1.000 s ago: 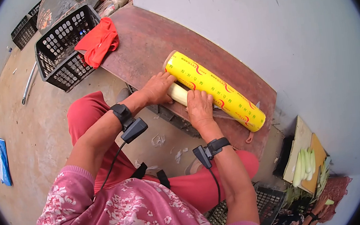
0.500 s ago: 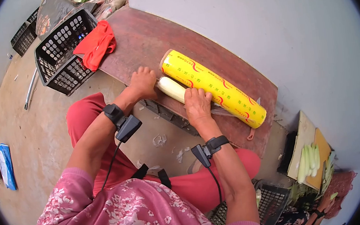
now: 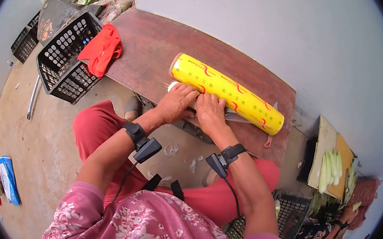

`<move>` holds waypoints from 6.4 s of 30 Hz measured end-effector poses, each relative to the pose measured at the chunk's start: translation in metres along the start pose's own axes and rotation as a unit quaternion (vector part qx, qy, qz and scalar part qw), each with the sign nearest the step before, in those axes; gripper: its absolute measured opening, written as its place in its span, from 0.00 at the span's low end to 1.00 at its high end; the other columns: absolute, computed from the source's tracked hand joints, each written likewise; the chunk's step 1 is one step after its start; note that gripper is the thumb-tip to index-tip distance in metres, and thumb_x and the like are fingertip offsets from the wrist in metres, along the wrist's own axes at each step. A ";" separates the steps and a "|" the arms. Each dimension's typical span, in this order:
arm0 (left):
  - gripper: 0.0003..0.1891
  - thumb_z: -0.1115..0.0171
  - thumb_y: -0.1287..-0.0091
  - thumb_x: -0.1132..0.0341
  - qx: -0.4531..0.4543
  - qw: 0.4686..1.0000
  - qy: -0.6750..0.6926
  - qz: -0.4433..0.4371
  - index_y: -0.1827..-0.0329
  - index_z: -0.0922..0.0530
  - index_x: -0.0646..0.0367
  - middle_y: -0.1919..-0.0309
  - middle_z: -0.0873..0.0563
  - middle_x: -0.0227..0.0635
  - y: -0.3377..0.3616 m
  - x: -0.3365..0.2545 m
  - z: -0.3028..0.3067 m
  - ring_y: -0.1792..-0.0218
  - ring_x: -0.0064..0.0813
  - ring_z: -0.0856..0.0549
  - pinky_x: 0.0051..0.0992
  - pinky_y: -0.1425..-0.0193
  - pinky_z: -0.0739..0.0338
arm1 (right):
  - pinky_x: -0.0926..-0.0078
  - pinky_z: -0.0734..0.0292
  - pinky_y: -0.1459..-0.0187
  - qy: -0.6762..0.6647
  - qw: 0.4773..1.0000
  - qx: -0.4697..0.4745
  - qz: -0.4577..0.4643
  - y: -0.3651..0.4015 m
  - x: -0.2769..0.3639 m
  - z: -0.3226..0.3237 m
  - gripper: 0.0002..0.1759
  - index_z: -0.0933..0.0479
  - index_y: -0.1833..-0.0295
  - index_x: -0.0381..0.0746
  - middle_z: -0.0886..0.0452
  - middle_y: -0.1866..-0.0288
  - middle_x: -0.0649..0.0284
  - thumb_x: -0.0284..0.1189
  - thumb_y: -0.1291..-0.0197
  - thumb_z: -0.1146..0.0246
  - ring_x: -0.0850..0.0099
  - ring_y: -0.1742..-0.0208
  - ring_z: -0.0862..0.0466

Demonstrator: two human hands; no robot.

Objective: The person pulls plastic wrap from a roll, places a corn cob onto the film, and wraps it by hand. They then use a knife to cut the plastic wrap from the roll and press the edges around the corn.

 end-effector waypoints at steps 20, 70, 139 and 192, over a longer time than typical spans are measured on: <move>0.33 0.21 0.57 0.57 -0.008 0.998 -0.059 -0.001 0.46 0.24 0.53 0.52 0.19 0.31 -0.020 0.003 -0.008 0.43 0.35 0.24 0.36 0.34 0.36 | 0.54 0.45 0.34 -0.034 0.999 -0.037 0.007 -0.039 -0.077 0.031 0.45 0.41 0.25 0.43 0.37 0.27 0.61 0.42 0.45 0.29 0.63 0.26 0.38; 0.31 0.19 0.61 0.55 0.114 0.988 -0.095 0.044 0.54 0.23 0.54 0.55 0.20 0.32 -0.042 0.007 -0.016 0.46 0.37 0.23 0.38 0.39 0.33 | 0.56 0.40 0.37 -0.077 0.995 -0.062 0.004 -0.048 -0.092 0.042 0.48 0.34 0.30 0.45 0.31 0.34 0.63 0.37 0.60 0.21 0.61 0.32 0.32; 0.23 0.28 0.47 0.63 -0.061 0.997 -0.040 0.005 0.48 0.21 0.58 0.48 0.18 0.40 -0.033 -0.009 0.016 0.44 0.43 0.22 0.43 0.38 0.31 | 0.53 0.32 0.47 -0.034 0.997 0.062 0.019 -0.008 -0.042 -0.001 0.20 0.26 0.40 0.37 0.17 0.52 0.54 0.28 0.37 0.41 0.57 0.49 0.19; 0.26 0.27 0.53 0.67 -0.065 0.998 -0.023 0.012 0.49 0.25 0.55 0.50 0.23 0.35 -0.024 0.004 -0.011 0.41 0.38 0.26 0.39 0.30 0.39 | 0.78 0.21 0.59 -0.584 0.796 0.018 -0.156 0.037 -0.089 0.095 0.09 0.27 0.50 0.36 0.18 0.60 0.64 0.29 0.30 0.43 0.74 0.60 0.15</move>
Point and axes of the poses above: each hand's wrist, its own y-axis away from the middle knuckle, its own z-axis out of the back of the hand, x = y × z, the point moved 6 cm from there along -y, towards the middle knuckle
